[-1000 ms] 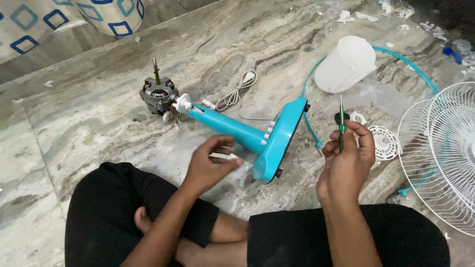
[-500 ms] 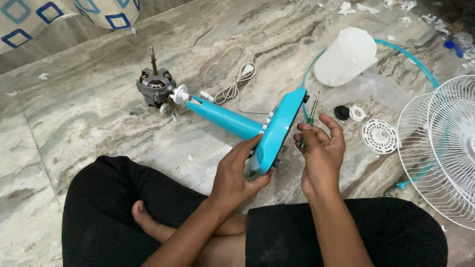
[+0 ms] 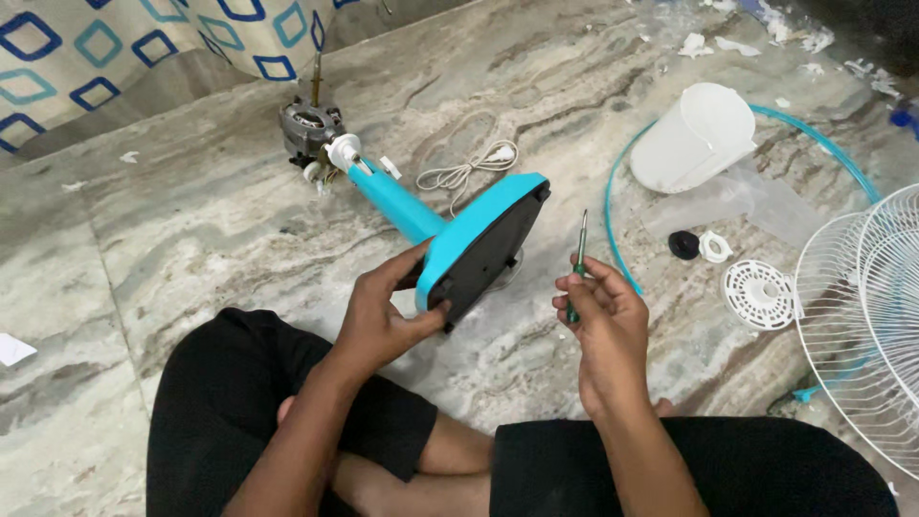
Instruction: The person disassembles a teal pedestal fan by removing screws from the rear motor housing and base using a screwdriver. They separate the motor assembly from the fan body and place the removed parts on the floor.
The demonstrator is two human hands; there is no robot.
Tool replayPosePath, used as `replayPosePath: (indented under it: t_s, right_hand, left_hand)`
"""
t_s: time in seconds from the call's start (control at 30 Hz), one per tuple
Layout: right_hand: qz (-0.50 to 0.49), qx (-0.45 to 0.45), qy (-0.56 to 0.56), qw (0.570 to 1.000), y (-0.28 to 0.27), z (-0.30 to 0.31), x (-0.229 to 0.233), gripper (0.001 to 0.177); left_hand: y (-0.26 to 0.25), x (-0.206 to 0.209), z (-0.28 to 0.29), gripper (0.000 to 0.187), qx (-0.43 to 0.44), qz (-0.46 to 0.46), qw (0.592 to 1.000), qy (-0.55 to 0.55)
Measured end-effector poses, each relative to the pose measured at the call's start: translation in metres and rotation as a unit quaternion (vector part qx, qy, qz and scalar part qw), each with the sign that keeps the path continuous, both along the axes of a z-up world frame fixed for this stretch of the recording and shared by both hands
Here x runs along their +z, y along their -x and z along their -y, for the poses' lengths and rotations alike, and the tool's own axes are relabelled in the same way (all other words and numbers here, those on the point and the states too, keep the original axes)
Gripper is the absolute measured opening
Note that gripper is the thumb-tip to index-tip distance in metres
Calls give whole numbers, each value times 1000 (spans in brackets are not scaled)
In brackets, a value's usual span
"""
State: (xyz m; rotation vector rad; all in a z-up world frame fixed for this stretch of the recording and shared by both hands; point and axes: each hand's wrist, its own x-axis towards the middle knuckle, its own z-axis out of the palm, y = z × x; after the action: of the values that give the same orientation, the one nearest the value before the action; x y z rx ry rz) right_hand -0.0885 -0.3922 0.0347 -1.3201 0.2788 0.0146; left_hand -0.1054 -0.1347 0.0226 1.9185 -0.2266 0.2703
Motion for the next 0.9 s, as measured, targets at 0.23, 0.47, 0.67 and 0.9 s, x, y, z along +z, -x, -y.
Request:
replayPosePath:
  t_s: [0.23,0.47,0.67,0.9]
  right_hand:
    - [-23,56,42,997,9,-23,-1,34]
    - [-56,105,101,988,19,-40,7,36]
    - [2,176,117,977,29,-48,2,36]
    - [36,217,90,971,46,-57,-4,40]
  left_hand:
    - [5,1,-34,78,-45,-48,997,38]
    - [17,5,-18,76,50,-37,998,24]
    - [29,9,-13,69,82,1,994,69]
    - [33,15,-4,67,124,16,991,54]
